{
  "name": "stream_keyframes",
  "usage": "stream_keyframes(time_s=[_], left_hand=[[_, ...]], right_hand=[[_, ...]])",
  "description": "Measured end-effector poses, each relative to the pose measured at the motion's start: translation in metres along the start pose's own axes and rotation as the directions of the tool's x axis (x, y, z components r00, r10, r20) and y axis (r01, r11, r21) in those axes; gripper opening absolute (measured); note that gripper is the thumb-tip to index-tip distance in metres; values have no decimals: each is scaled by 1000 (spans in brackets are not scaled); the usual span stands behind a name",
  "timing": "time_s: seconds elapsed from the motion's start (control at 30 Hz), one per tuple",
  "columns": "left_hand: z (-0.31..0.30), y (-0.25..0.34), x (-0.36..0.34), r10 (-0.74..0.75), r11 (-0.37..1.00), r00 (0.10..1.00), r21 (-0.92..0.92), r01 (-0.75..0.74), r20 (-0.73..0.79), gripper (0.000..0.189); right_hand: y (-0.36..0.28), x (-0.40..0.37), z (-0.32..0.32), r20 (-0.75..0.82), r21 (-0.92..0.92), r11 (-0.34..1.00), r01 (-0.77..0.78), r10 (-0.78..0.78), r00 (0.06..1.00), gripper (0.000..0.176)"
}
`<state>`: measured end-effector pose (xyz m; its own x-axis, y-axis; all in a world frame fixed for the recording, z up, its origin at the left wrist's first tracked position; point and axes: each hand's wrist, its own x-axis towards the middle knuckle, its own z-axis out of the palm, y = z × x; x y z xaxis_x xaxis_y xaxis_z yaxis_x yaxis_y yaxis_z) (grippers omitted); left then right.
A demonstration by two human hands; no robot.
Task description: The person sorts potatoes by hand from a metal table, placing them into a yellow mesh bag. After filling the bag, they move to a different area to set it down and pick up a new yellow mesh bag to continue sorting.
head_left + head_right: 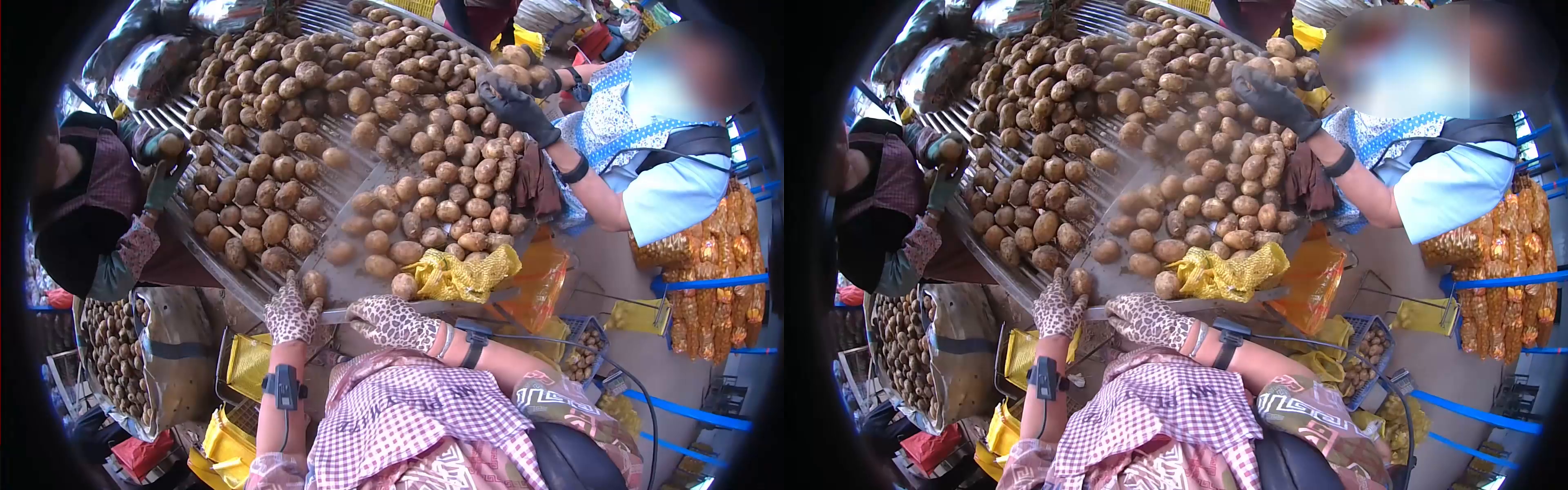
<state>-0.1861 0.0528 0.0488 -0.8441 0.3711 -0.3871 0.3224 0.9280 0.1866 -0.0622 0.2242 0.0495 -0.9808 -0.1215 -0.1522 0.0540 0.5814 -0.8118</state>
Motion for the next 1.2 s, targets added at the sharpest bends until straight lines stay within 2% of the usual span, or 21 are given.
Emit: stream_keyframes(time_s=[0.07,0.17,0.23,0.3,0.37,0.4,0.43,0.47,0.5,0.57,0.6,0.67,0.7,0.77,0.83,0.93,0.97,1.03,1.07,1.17,1.2], left_hand=[[14,12,22,50,998,998,-52,-47,43,84],[43,34,51,152,984,985,-101,-144,80,91],[40,69,53,40,971,989,-238,-5,145,91],[57,80,60,151,912,982,-400,-95,110,86],[53,81,60,461,717,872,-509,-476,-167,76],[25,84,51,490,612,869,-684,-398,-67,66],[19,74,56,475,616,877,-686,-387,-68,66],[12,58,61,419,789,866,-363,-496,-272,63],[4,42,66,419,884,783,11,-467,-461,60],[-34,14,70,-17,913,889,-370,-174,-458,54],[-23,-3,84,-24,911,888,-376,-170,-459,54],[14,-33,119,50,995,799,-40,-92,-599,50],[18,-28,122,39,995,798,-54,-89,-602,50],[29,-6,124,-90,996,833,-30,88,-547,50],[17,-1,120,-110,992,868,-104,67,-484,52],[-22,11,95,111,993,991,57,-106,-79,61],[-15,14,96,120,992,990,48,-117,-80,61],[5,22,102,174,981,980,70,-181,93,64],[14,28,104,183,976,981,104,-189,60,65],[15,45,112,229,969,973,89,-232,44,65],[9,47,116,256,966,963,24,-259,79,67]], right_hand=[[14,-12,-18,38,-44,998,-43,45,998,24],[45,-29,-28,-113,-68,993,-97,89,990,21],[47,-31,-36,-162,117,983,-144,162,973,15],[55,-26,-37,-181,120,985,-124,145,973,20],[56,-21,-44,-175,101,987,-126,142,974,21],[68,-22,-39,-203,68,991,-119,131,970,22],[57,-21,-51,-190,73,991,-115,127,974,22],[53,-20,-58,-190,56,990,-130,138,972,23],[52,-19,-63,-193,39,989,-145,150,970,23],[61,-16,-65,-160,62,971,-232,239,958,22],[67,-12,-62,-158,6,973,-231,229,961,22],[56,5,-67,-128,-54,980,-193,185,974,22],[40,18,-72,-97,-58,985,-160,154,983,22],[37,44,-69,-118,-110,992,-67,54,992,21],[30,68,-68,-138,-155,986,-63,42,990,23],[21,96,-74,-33,-290,949,-126,122,992,24],[30,103,-77,-64,-318,942,-107,91,994,26],[38,124,-91,-125,-361,928,-93,51,991,28],[36,135,-101,-146,-308,937,-163,123,982,32],[57,175,-115,-297,-405,871,-279,164,941,37],[61,186,-117,-371,-440,855,-275,106,923,38]])
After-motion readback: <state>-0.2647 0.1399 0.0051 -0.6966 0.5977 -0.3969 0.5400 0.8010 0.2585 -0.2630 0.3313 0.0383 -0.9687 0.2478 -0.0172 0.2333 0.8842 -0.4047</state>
